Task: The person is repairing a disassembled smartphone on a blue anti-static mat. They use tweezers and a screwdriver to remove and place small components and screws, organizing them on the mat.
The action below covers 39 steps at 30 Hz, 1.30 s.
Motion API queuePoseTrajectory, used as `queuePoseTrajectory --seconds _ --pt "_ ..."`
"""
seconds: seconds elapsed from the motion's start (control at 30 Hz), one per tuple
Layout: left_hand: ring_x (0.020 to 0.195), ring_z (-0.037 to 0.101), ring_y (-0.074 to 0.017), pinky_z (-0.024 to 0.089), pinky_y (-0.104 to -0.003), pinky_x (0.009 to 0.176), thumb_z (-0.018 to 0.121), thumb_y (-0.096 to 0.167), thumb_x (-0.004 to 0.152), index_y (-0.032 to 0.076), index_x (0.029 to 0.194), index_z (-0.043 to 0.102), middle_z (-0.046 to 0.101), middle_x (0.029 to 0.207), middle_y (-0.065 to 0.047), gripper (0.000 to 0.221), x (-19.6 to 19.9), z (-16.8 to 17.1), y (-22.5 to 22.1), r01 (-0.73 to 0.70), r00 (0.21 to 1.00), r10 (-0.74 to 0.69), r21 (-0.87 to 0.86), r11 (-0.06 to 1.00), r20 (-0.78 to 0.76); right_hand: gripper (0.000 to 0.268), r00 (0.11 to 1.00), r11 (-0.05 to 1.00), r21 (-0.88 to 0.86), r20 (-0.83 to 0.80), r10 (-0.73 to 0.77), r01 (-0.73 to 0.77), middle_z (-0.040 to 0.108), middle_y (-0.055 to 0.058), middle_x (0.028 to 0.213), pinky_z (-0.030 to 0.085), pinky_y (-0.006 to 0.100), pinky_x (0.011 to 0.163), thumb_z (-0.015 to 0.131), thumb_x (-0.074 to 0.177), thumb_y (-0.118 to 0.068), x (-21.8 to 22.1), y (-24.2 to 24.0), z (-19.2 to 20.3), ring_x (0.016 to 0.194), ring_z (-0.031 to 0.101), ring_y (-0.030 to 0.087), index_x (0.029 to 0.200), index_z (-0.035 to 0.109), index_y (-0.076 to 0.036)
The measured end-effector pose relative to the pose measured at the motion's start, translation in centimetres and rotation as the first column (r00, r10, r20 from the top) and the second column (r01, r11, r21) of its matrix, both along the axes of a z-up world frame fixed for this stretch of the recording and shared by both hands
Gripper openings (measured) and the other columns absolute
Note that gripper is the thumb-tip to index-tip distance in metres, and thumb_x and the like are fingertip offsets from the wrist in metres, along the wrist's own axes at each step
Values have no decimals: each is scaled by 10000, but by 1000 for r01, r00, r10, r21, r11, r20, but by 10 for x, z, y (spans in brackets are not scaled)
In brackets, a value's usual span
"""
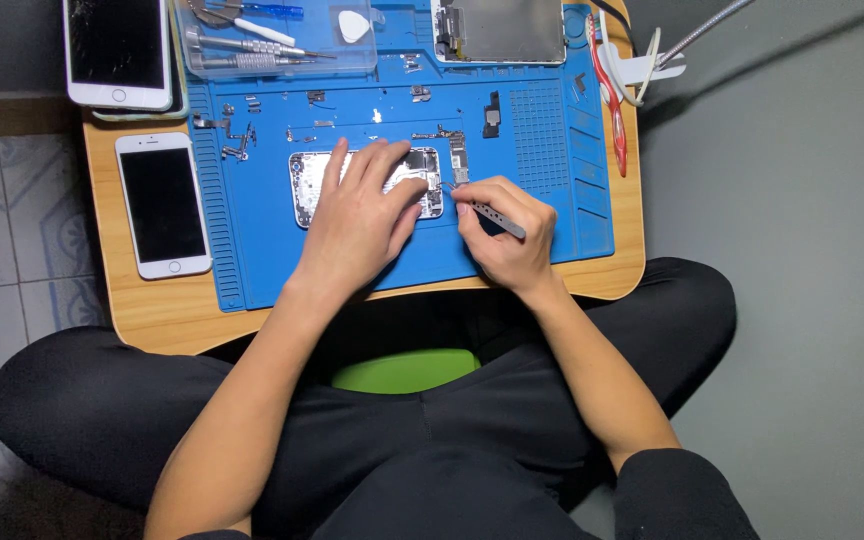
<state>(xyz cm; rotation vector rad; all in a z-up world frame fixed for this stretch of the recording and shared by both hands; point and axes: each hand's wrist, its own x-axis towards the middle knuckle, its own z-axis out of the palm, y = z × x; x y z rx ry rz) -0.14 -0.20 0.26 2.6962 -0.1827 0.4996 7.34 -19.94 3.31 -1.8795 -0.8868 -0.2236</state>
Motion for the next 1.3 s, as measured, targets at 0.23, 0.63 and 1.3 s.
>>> queuePoseTrajectory --seconds 0.23,0.63,1.3 --pt "1390 536 -341 265 -645 1206 739 232 987 173 1163 771 620 1416 -126 188 0 1 0 -2 1000 2 -5 1000 -5 130 996 991 129 86 8 -19 778 100 877 604 346 666 703 1043 -154 19 -14 5 826 759 272 991 786 -68" --pt "1395 535 -343 245 -652 1216 735 224 988 171 1169 779 633 1407 -129 194 0 5 -2 -7 1000 6 -17 1000 -26 106 921 928 -56 164 -354 367 749 180 939 598 387 689 654 1067 -14 75 -44 -2 909 757 364 1143 728 -14" --pt "1414 523 -341 230 -663 1217 716 235 992 189 1199 775 623 1431 -124 220 0 8 -1 -15 997 14 -6 1000 -82 166 781 727 -366 505 -369 580 680 1 919 573 345 753 762 1005 -160 80 -44 -21 959 619 208 1160 816 -138"
